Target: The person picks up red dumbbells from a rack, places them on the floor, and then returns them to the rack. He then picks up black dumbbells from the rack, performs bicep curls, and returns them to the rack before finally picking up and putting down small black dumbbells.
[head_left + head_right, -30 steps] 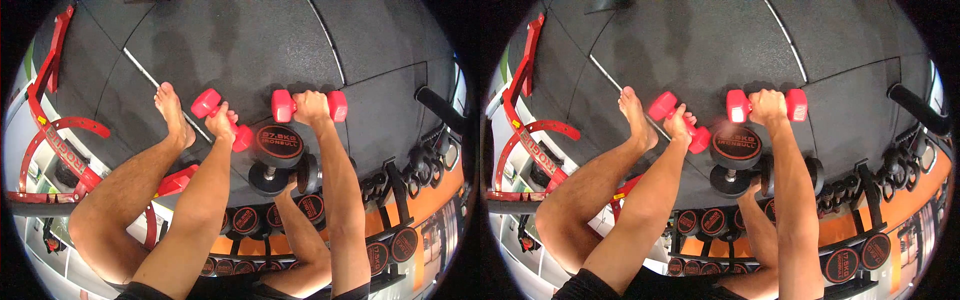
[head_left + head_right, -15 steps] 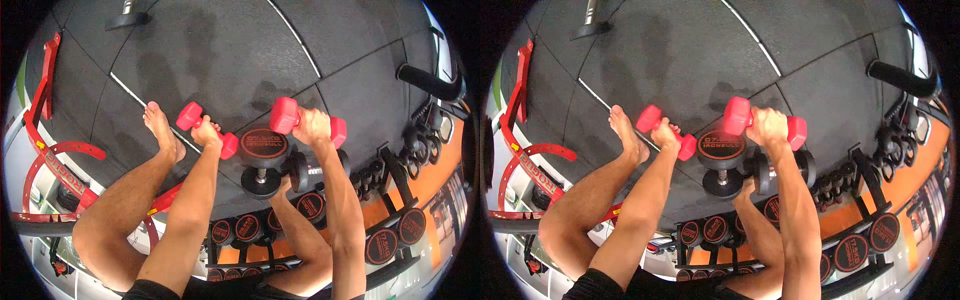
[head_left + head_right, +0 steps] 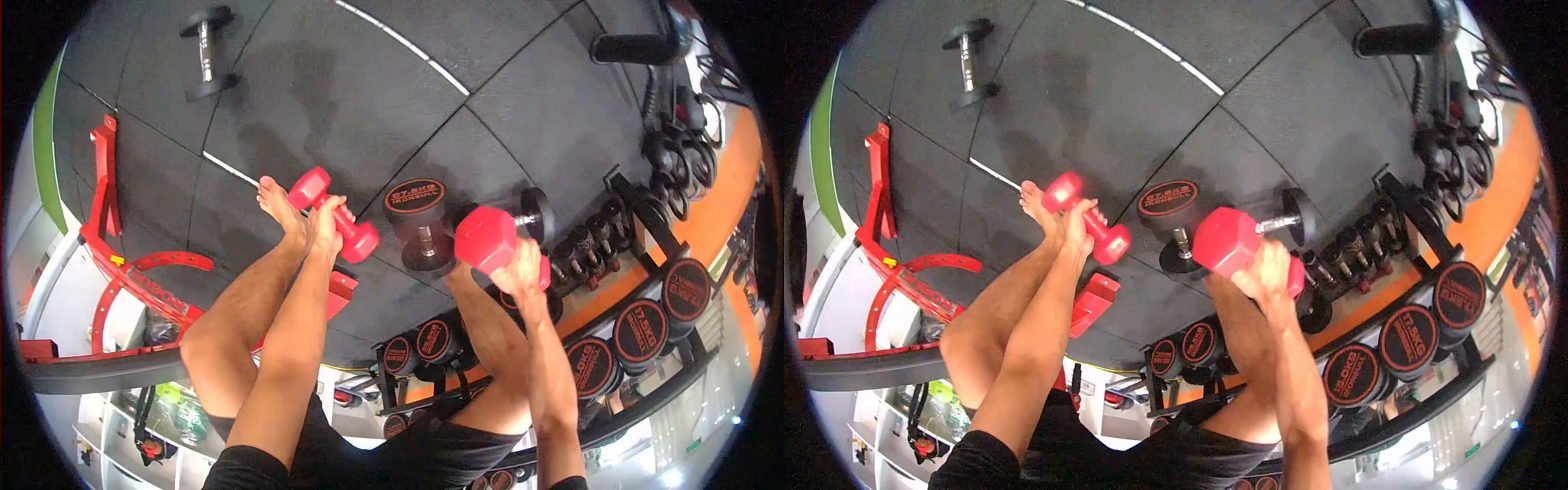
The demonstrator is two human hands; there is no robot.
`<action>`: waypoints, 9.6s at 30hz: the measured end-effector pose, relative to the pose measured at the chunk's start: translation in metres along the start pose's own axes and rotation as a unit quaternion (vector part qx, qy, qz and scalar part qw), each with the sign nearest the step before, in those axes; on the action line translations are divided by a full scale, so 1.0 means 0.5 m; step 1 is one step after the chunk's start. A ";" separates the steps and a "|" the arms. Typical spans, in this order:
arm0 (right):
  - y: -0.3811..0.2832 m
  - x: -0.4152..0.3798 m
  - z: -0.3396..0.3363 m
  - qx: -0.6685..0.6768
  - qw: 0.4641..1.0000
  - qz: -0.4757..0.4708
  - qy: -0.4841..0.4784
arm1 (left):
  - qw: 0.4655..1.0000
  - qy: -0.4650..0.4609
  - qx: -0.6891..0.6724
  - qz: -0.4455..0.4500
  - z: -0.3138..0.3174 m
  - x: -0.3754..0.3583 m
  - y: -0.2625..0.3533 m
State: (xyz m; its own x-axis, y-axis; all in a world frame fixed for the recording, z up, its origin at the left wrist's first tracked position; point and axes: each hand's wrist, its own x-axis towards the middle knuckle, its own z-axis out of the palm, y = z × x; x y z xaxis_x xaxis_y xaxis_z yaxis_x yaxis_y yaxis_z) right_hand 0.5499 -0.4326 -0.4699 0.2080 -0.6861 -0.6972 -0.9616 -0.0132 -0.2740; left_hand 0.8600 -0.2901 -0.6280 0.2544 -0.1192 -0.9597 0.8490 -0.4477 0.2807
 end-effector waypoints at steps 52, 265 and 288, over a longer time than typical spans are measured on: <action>-0.452 -1.389 -0.472 0.891 0.272 -0.184 0.314 | 0.380 -0.632 0.655 -0.164 0.216 -1.796 0.168; 0.591 -1.637 -0.060 0.403 0.396 0.675 0.474 | 0.018 -0.519 0.820 0.241 0.292 -1.607 -1.463; 0.123 -1.642 0.035 0.511 0.386 0.490 0.591 | 0.045 -0.657 0.739 0.142 0.257 -1.573 -0.912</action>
State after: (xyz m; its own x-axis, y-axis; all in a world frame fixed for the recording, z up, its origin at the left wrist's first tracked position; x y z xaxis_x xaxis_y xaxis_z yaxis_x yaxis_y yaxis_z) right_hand 0.3231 0.1424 0.0741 -0.9744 0.1427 -0.1739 0.2242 0.5536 -0.8021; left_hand 0.2133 -0.1063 -0.0028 -0.9139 0.1800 -0.3639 -0.3063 0.2824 0.9091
